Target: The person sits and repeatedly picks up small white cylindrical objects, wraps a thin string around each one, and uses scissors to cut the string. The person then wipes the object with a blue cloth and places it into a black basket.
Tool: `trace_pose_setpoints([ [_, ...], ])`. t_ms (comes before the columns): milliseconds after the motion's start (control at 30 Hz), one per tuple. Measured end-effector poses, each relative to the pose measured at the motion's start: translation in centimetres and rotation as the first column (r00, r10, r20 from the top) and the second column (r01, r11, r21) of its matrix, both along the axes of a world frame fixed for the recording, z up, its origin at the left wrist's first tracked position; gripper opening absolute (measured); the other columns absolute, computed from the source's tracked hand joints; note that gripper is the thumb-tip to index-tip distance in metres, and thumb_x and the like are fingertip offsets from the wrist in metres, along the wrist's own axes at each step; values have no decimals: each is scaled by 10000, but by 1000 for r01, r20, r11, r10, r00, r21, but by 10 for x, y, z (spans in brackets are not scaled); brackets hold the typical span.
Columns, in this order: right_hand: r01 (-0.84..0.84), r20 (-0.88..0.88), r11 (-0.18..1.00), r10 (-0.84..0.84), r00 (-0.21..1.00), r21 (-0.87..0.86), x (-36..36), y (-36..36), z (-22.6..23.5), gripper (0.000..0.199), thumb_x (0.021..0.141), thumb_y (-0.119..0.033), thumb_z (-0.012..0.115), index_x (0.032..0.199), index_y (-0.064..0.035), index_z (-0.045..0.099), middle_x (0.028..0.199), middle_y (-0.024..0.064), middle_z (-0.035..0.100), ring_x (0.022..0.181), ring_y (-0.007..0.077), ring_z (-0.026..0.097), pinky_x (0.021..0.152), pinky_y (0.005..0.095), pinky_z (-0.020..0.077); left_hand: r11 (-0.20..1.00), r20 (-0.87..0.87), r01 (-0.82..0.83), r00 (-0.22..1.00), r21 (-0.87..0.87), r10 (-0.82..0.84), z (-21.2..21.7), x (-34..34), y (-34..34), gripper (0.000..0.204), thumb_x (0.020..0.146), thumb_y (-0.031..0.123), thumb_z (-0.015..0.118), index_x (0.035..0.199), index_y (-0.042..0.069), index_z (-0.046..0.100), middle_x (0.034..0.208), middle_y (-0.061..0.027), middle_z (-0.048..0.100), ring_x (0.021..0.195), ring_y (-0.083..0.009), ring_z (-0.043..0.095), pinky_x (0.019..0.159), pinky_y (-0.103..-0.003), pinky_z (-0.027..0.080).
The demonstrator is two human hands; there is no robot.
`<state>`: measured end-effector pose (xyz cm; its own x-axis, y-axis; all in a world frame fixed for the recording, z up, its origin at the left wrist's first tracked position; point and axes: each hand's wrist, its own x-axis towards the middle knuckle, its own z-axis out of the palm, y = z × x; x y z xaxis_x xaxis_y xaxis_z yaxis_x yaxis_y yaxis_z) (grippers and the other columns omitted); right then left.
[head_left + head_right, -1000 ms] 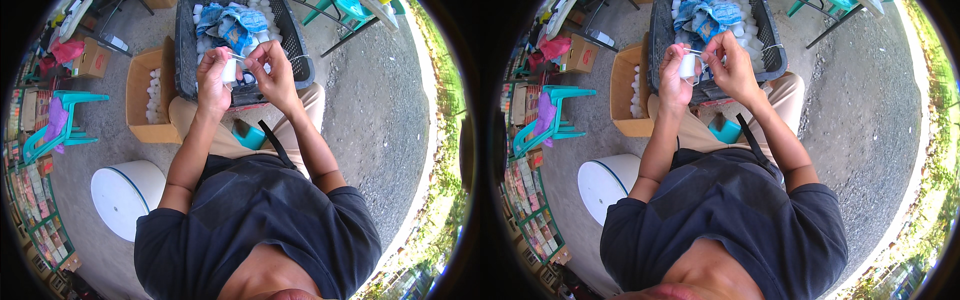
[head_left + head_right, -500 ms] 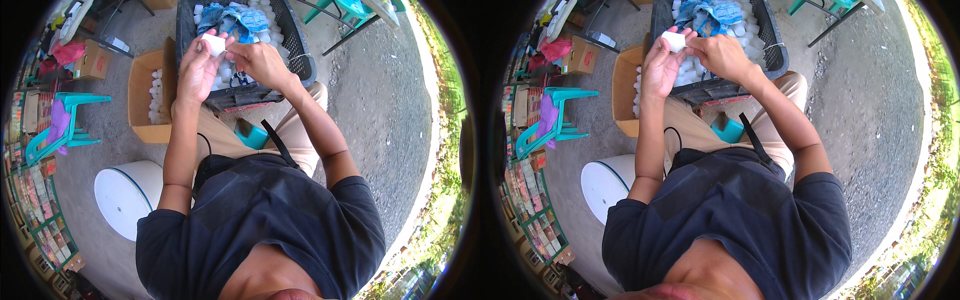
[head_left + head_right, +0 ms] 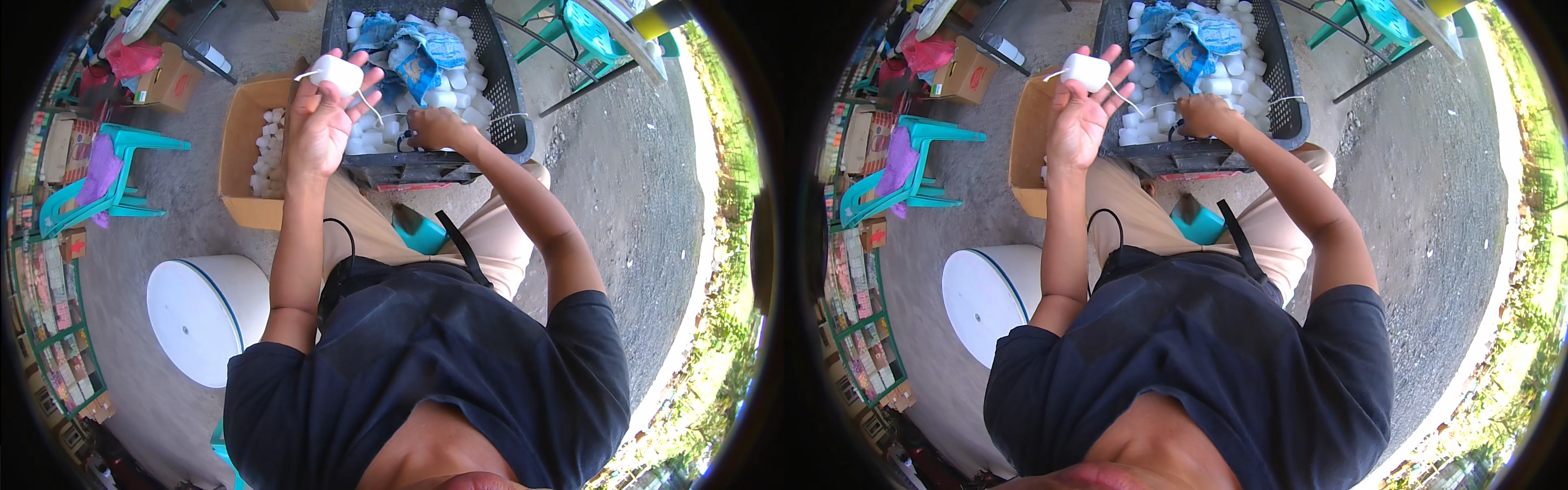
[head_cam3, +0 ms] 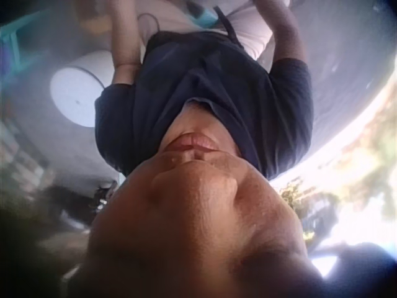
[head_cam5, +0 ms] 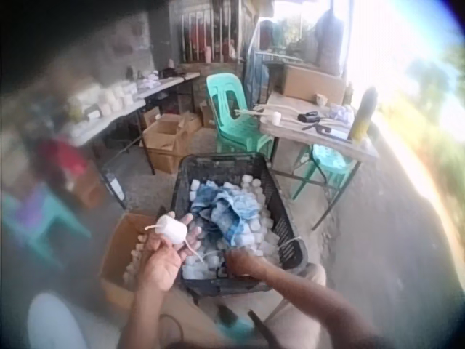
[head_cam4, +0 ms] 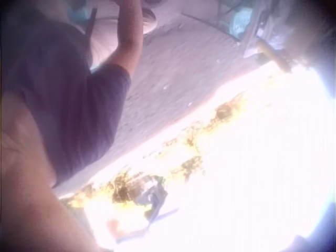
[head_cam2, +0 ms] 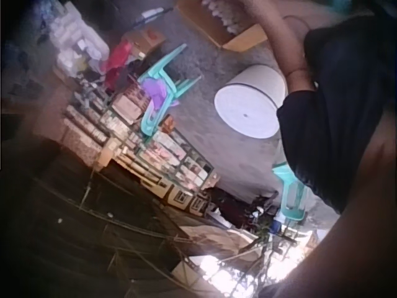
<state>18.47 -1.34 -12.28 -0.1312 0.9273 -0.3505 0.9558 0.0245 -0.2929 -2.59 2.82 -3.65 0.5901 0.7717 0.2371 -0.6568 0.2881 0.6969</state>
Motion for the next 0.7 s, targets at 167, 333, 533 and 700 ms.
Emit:
trace_pose_setpoints([
  [167, 47, 98, 994, -37, 995, -98, -10, 12, 7, 467, 740, -244, 643, 1157, -65, 534, 1026, 195, 658, 980, 357, 635, 836, 416, 499, 930, -311, -119, 921, 349, 235, 5, 3, -9, 483, 925, 356, 592, 1256, 18, 499, 1059, -117, 631, 781, -116, 580, 703, -238, 491],
  [333, 0, -193, 986, -33, 981, -170, 47, -9, 77, 438, 690, -150, 672, 1102, -38, 572, 845, 136, 666, 610, 231, 660, 633, 339, 515, 835, -401, -173, 814, 523, 420, 1, -4, -8, 428, 954, 378, 555, 1168, 9, 579, 949, -23, 599, 769, -67, 526, 644, -191, 421],
  [533, 203, -893, 977, -143, 426, -60, 80, -104, 135, 599, 698, -66, 749, 1250, -27, 519, 937, 102, 619, 860, 165, 602, 778, 294, 477, 922, -470, -67, 845, 381, 256, -1, 6, -4, 424, 969, 381, 531, 1154, 3, 588, 955, -11, 603, 816, -61, 515, 698, -211, 424],
  [700, 372, -568, 806, -54, 821, 461, 24, -122, 138, 896, 503, -330, 910, 1256, -49, 511, 979, 62, 543, 885, 188, 560, 799, 305, 462, 840, -488, -38, 800, 541, 350, 7, 38, -15, 410, 909, 332, 646, 1110, -24, 609, 885, -18, 632, 772, -62, 545, 665, -208, 448],
])
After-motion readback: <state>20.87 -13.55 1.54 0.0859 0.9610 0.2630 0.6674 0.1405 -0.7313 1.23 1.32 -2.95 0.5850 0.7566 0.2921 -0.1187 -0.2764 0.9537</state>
